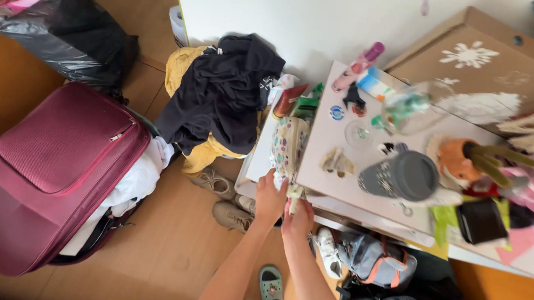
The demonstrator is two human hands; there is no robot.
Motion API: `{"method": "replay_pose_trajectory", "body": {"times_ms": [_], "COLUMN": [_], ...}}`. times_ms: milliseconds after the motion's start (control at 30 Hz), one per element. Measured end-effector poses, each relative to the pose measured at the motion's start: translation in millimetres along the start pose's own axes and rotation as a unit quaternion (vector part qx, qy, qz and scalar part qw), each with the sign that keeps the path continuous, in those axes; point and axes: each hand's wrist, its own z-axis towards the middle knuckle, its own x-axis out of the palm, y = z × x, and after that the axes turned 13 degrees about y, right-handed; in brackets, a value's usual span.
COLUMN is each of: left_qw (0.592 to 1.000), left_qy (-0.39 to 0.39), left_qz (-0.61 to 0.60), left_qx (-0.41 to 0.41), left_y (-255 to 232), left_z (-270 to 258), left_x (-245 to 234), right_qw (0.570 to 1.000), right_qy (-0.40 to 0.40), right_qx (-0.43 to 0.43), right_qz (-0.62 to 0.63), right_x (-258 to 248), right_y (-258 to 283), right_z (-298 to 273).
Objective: The person gathers and organizes various personal items, including clothes, shoes, and toiletries, in a bedroom.
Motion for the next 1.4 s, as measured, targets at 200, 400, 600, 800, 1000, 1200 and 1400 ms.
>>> {"method": "replay_pose_trajectory", "body": {"times_ms": [200, 400, 600, 800, 1000, 1200, 1400], "left_qw": [0.936, 0.965, 0.976, 0.994, 0.994, 0.983, 0.973], "left_qy": [0.218, 0.149, 0.082, 0.056, 0.111, 0.089, 0.043], "left_qz": [0.11, 0.094, 0.097, 0.069, 0.023, -0.074, -0.183], "left_qx": [-0.252, -0.195, -0.175, 0.055, 0.004, -0.142, -0.135], "left_y": [-7.5, 38.6, 62.0, 68.2, 72.7, 52.3, 44.4], "left_z": [63.8, 63.3, 75.5, 82.9, 73.8, 47.4, 0.5], "left_x": [15.3, 14.0, -15.5, -34.4, -36.8, -29.4, -17.2], "right_qw": [0.993, 0.972, 0.964, 0.91, 0.951, 0.963, 0.902], "right_qy": [0.057, 0.084, 0.04, 0.031, -0.042, 0.039, -0.083], "right_qx": [0.03, 0.064, 0.001, -0.099, -0.085, -0.06, -0.056], "right_qz": [-0.098, -0.211, -0.263, -0.402, -0.294, -0.261, -0.42], "right_x": [-14.3, 1.9, 9.9, 21.6, 51.9, -5.6, 36.6], "right_y": [23.1, 44.7, 20.9, 13.6, -15.6, -58.7, -17.2], "right_z": [11.2, -8.1, 4.9, -4.2, 58.3, 154.5, 64.5]}}
